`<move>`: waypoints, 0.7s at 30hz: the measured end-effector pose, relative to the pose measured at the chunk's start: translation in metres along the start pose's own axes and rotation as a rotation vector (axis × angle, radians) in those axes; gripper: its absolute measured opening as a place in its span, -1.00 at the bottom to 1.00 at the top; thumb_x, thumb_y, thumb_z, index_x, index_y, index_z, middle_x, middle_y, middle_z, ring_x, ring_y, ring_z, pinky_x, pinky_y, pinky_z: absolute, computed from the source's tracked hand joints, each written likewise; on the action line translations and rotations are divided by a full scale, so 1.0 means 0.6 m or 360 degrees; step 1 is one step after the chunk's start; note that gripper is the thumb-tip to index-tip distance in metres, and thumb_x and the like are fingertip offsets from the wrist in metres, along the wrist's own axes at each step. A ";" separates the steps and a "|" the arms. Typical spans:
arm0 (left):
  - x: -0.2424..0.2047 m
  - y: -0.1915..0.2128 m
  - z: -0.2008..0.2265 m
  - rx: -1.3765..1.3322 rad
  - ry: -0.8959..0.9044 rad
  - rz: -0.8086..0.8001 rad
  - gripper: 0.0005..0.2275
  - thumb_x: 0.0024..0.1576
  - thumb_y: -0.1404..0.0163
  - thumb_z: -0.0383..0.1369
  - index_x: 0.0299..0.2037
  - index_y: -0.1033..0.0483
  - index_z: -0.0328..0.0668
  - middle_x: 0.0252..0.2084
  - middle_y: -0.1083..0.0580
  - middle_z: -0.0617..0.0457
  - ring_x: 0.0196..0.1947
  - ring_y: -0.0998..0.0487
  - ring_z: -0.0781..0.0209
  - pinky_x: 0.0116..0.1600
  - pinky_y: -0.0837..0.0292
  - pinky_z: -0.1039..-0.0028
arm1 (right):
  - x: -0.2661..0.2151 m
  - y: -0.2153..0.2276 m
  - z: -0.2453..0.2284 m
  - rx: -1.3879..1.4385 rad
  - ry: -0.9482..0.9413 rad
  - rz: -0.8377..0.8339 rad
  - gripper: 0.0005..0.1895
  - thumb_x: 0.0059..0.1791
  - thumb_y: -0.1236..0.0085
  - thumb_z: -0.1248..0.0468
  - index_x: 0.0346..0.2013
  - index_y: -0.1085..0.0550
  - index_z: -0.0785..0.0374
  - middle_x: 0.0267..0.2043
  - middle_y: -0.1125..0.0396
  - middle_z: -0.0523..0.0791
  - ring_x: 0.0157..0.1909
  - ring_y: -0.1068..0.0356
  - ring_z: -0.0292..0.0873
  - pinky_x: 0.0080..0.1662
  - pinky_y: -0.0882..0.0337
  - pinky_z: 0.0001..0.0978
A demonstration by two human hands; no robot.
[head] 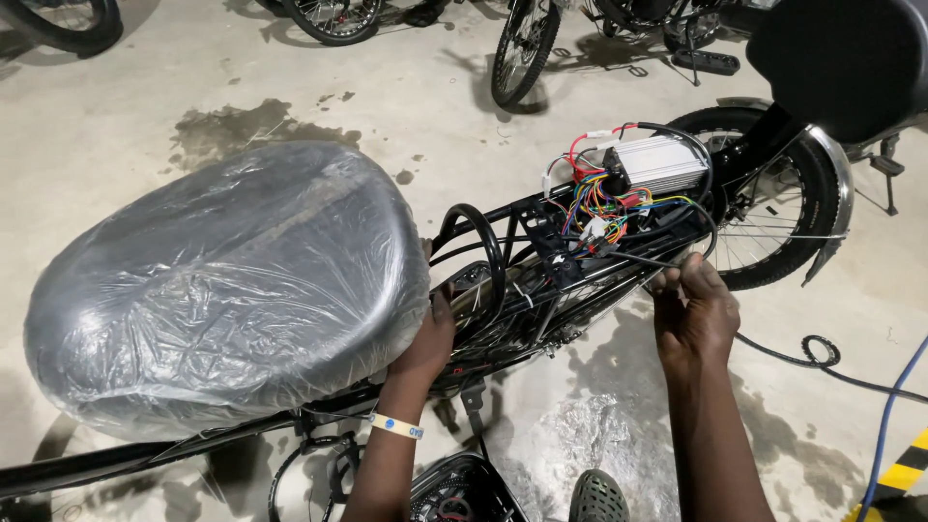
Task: The person is assembling the electrical components of an electric bicycle. They connect a silver controller box to the wiring harness and secure the wires to the frame using zip ties.
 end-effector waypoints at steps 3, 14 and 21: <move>0.007 -0.087 -0.041 0.0331 -0.0031 0.0157 -0.61 0.25 0.23 -0.28 0.28 -0.20 -0.18 0.18 -0.32 -0.11 0.16 -0.38 -0.02 0.25 -0.29 -0.02 | -0.006 0.002 0.005 0.0024 0.0003 -0.0013 -0.86 0.02 -0.16 0.25 -0.29 -0.39 0.22 -0.42 -0.28 -0.22 -0.34 -0.41 -0.35 -0.15 -0.50 -0.57; 0.001 -0.055 -0.016 -0.0386 -0.0113 0.0629 -0.55 0.22 0.08 -0.22 0.21 -0.25 -0.38 0.09 -0.38 -0.25 0.15 -0.33 -0.27 0.29 -0.14 -0.09 | -0.123 -0.070 0.054 -0.0145 -0.0108 -0.0117 -0.72 0.01 -0.15 0.06 -0.27 -0.27 0.10 -0.38 -0.29 -0.14 -0.38 -0.40 -0.17 -0.23 -0.51 -0.34; -0.011 -0.006 0.016 -0.0368 -0.0194 0.0458 -0.58 0.24 0.12 -0.25 0.23 -0.20 -0.37 0.08 -0.39 -0.24 0.13 -0.37 -0.29 0.19 -0.26 -0.10 | -0.096 -0.049 0.066 -0.0275 -0.0145 -0.0121 -0.77 0.04 -0.13 0.20 -0.24 -0.24 0.18 -0.40 -0.31 -0.10 -0.39 -0.43 -0.19 -0.23 -0.56 -0.33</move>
Point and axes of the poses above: each hand's wrist, its own x-axis towards the middle knuckle, its own y-axis out of the back of the hand, z = x × y, the point moved 8 cm from there along x, towards the middle knuckle
